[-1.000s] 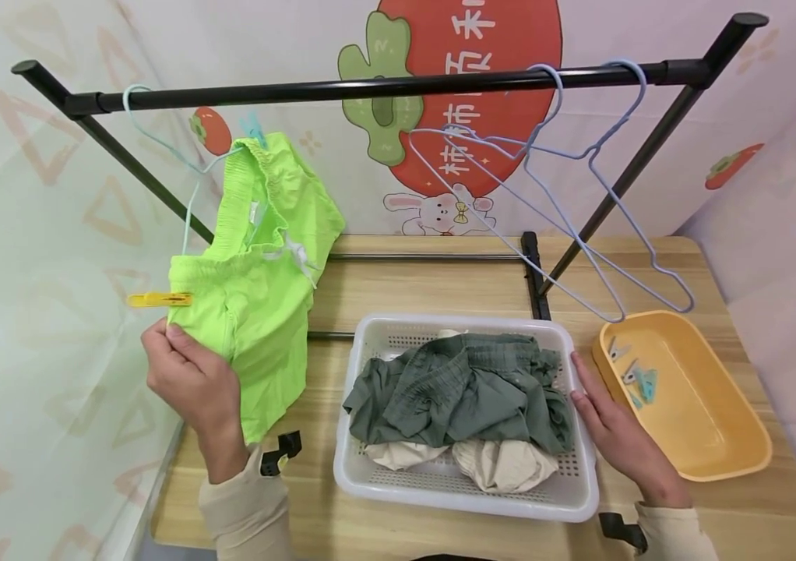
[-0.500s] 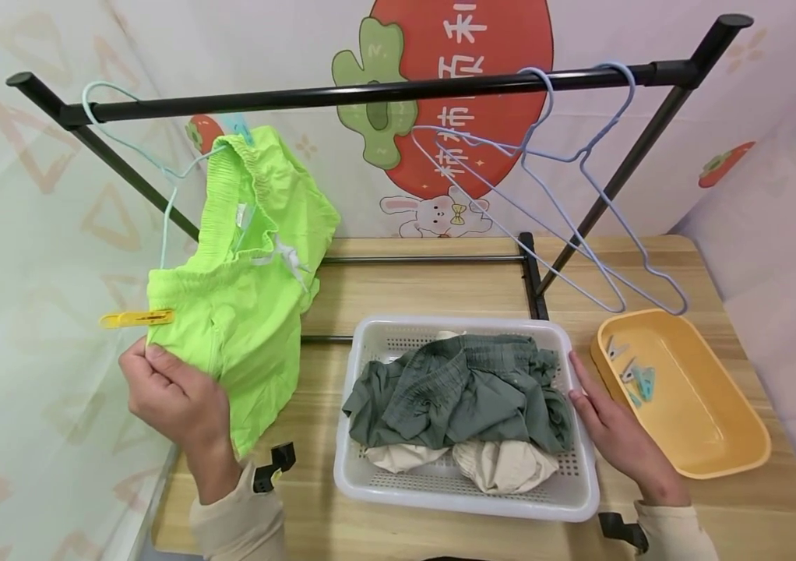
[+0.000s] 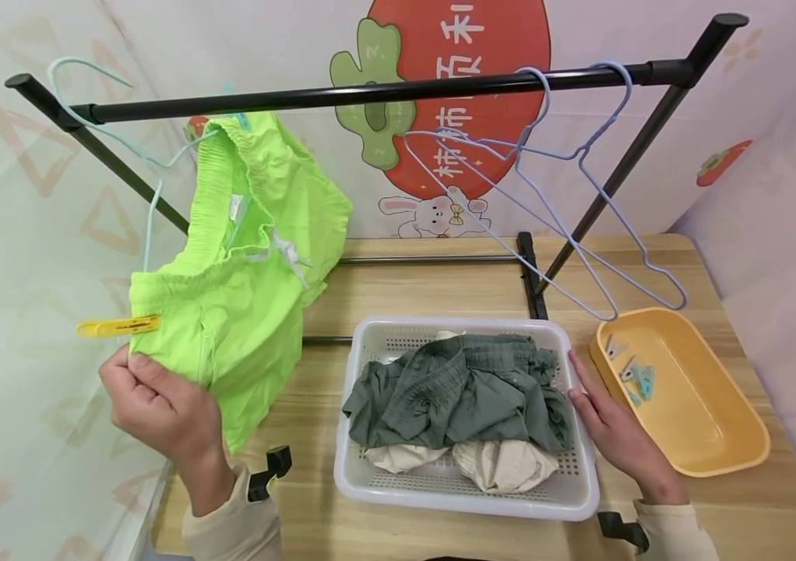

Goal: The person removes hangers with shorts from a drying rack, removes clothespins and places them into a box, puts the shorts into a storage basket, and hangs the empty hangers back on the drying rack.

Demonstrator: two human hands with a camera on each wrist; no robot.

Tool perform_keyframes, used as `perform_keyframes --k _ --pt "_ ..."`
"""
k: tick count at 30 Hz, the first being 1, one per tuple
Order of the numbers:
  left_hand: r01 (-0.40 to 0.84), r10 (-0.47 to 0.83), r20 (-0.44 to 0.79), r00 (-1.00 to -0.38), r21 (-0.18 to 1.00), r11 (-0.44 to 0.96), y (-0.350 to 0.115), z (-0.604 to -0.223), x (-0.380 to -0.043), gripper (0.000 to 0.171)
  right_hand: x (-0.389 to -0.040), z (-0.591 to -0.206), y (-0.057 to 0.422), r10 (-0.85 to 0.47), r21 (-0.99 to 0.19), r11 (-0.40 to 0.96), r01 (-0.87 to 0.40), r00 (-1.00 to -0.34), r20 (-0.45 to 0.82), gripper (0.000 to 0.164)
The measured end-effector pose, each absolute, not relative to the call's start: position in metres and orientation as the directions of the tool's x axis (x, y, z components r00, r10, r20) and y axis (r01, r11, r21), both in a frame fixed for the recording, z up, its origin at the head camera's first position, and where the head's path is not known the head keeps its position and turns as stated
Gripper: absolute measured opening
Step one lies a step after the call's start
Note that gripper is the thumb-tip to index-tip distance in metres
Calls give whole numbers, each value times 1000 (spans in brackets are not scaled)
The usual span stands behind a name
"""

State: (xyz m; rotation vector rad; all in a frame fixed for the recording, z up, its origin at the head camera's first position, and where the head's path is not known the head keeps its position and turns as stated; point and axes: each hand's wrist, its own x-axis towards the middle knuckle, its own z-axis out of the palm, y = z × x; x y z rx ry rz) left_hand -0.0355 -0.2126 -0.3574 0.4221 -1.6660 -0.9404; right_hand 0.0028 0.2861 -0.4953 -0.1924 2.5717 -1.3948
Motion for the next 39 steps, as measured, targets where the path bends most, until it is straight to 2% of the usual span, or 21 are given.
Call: perform_keyframes --k 6,15,23,27,31,35,39 --pt "346 -725 622 -295 777 526 -211 -355 -26 24 4 -497 286 -210 -888 458 -28 -975 -78 64" --pt "560 -720 596 -356 752 346 -212 -356 -18 25 5 -499 287 -219 -922 386 -19 -973 -72 64" --pt "701 -636 611 -471 697 151 -222 -374 -21 24 3 -499 287 -223 -924 382 -14 -972 -78 64" --pt "726 -548 619 -563 687 29 -226 -383 -24 25 3 -498 287 -224 -922 387 -19 -972 -74 64" --pt "714 -443 633 -634 699 -24 -225 -390 -25 25 2 -498 287 -220 -919 394 -11 -972 -83 63" --pt "709 -368 642 -673 701 -74 -223 -394 -28 26 2 -497 286 -206 -910 415 11 -973 -106 63" --pt "707 -328 636 -699 685 -179 -221 -396 -31 27 3 -497 285 -201 -885 465 -19 -976 -85 63"
